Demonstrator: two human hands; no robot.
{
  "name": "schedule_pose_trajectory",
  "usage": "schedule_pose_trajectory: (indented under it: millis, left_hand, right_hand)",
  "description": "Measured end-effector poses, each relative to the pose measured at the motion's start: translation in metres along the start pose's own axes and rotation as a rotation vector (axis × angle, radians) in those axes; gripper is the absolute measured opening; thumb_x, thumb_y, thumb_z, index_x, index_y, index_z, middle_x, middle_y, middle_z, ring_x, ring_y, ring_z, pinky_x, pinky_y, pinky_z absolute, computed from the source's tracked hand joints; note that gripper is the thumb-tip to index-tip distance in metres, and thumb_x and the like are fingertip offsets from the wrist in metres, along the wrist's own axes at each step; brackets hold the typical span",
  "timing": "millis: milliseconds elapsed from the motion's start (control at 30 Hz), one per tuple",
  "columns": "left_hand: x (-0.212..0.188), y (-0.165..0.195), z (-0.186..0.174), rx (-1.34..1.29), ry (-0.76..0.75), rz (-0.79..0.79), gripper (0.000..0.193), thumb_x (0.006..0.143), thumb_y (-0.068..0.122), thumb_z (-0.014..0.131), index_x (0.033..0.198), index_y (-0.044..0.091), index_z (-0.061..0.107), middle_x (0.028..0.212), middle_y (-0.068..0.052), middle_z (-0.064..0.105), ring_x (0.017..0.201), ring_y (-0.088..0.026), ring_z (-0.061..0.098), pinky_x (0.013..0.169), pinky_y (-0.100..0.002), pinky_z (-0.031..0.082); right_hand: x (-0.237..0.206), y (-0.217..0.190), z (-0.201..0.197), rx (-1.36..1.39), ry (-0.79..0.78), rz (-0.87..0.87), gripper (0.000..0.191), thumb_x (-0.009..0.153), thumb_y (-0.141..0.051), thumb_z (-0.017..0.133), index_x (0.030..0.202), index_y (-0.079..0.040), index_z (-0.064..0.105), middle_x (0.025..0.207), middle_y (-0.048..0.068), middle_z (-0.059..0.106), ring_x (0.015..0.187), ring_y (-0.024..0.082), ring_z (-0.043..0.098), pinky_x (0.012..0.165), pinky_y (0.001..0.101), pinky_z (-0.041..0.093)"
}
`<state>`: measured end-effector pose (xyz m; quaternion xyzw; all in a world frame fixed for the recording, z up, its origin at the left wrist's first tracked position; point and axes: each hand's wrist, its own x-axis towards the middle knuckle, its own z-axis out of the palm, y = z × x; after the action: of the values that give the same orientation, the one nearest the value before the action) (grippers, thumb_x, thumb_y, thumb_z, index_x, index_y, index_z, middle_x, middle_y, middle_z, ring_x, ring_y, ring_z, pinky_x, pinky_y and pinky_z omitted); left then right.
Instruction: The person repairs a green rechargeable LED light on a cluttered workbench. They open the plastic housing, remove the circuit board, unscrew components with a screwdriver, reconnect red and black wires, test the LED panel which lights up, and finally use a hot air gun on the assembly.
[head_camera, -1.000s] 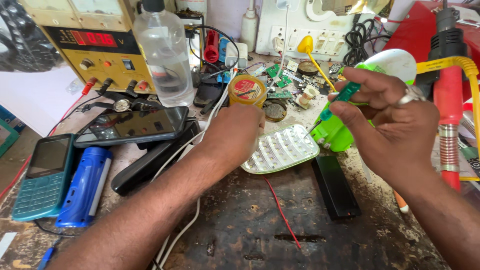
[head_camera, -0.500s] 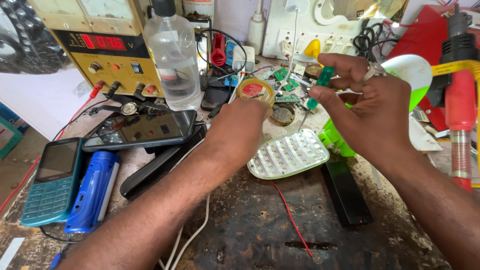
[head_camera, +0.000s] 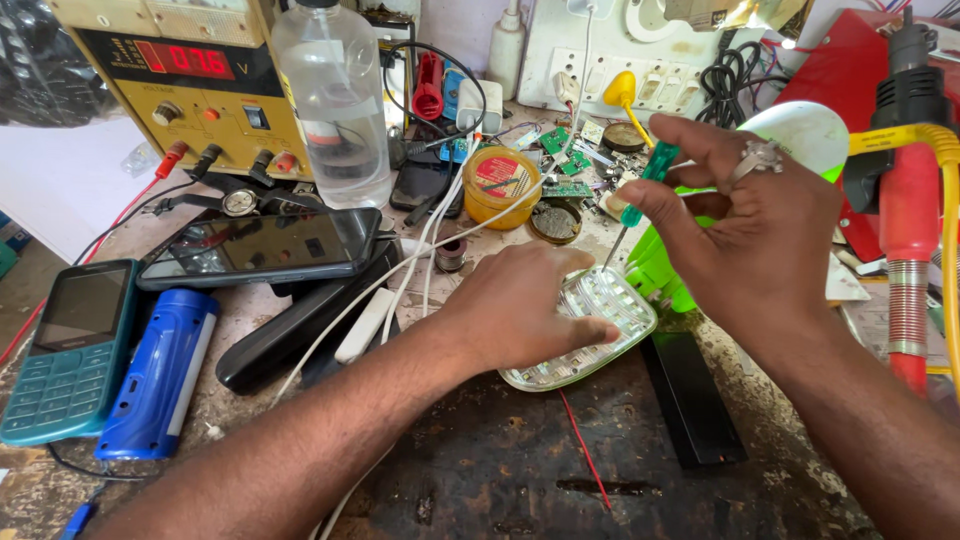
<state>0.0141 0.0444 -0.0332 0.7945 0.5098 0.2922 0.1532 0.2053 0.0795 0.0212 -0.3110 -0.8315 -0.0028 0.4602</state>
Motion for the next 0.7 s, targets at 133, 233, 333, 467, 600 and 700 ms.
schedule_pose_trajectory:
  millis: [133,233,333,467,600,700]
  left_hand:
    - [0.0025,-0.002,-0.0009,-0.022,-0.064,-0.036,0.08,0.073,0.056,0.078,0.134,0.007,0.063,0.117,-0.02,0.072,0.113,-0.034,0.067,0.097,-0.045,0.05]
    - [0.0028,-0.0034,-0.0005,-0.02,-0.096,-0.078,0.081,0.072,0.058,0.078,0.135,0.009,0.064,0.119,-0.019,0.072,0.115,-0.032,0.068,0.099,-0.044,0.05]
    - [0.0031,-0.0044,0.0006,-0.038,-0.084,-0.077,0.083,0.071,0.059,0.079,0.134,0.009,0.063,0.121,-0.019,0.071,0.116,-0.031,0.067,0.099,-0.043,0.049]
    - [0.0044,-0.0052,0.0038,-0.085,-0.071,-0.092,0.084,0.069,0.056,0.083,0.135,0.007,0.063,0.123,-0.019,0.071,0.116,-0.03,0.067,0.1,-0.042,0.05]
    - [0.005,-0.007,0.0056,-0.136,-0.075,-0.133,0.085,0.065,0.052,0.085,0.135,0.009,0.064,0.123,-0.018,0.071,0.115,-0.03,0.069,0.099,-0.04,0.05]
    - [0.0047,-0.0084,0.0058,-0.147,-0.086,-0.136,0.081,0.065,0.052,0.084,0.132,0.009,0.067,0.12,-0.017,0.074,0.113,-0.029,0.071,0.099,-0.038,0.052]
  right_hand:
    - [-0.0014,0.0015,0.0041,0.024,-0.003,0.01,0.039,0.099,-0.013,0.081,0.134,-0.003,0.068,0.118,0.012,0.073,0.097,0.013,0.073,0.08,0.0274,0.064]
    - [-0.0019,0.0018,0.0051,0.024,0.002,-0.008,0.04,0.099,-0.013,0.081,0.135,-0.003,0.068,0.12,0.012,0.073,0.098,0.013,0.072,0.08,0.0271,0.064]
    - [-0.0013,0.001,0.0053,0.035,0.003,-0.006,0.039,0.1,-0.014,0.082,0.135,-0.003,0.068,0.118,0.012,0.074,0.097,0.013,0.072,0.08,0.0268,0.064]
    - [-0.0003,0.0006,0.0035,0.024,-0.002,0.003,0.039,0.097,-0.016,0.086,0.128,0.0,0.07,0.103,0.012,0.074,0.091,0.012,0.072,0.076,0.0269,0.062]
    - [-0.0009,0.0019,0.0007,0.021,0.014,0.003,0.03,0.098,-0.017,0.085,0.118,0.001,0.072,0.098,0.011,0.075,0.086,0.009,0.073,0.074,0.0247,0.06]
    - [-0.003,0.0015,0.0013,0.045,0.02,0.06,0.022,0.103,-0.015,0.082,0.116,0.001,0.074,0.1,0.009,0.077,0.088,0.007,0.072,0.075,0.0235,0.058]
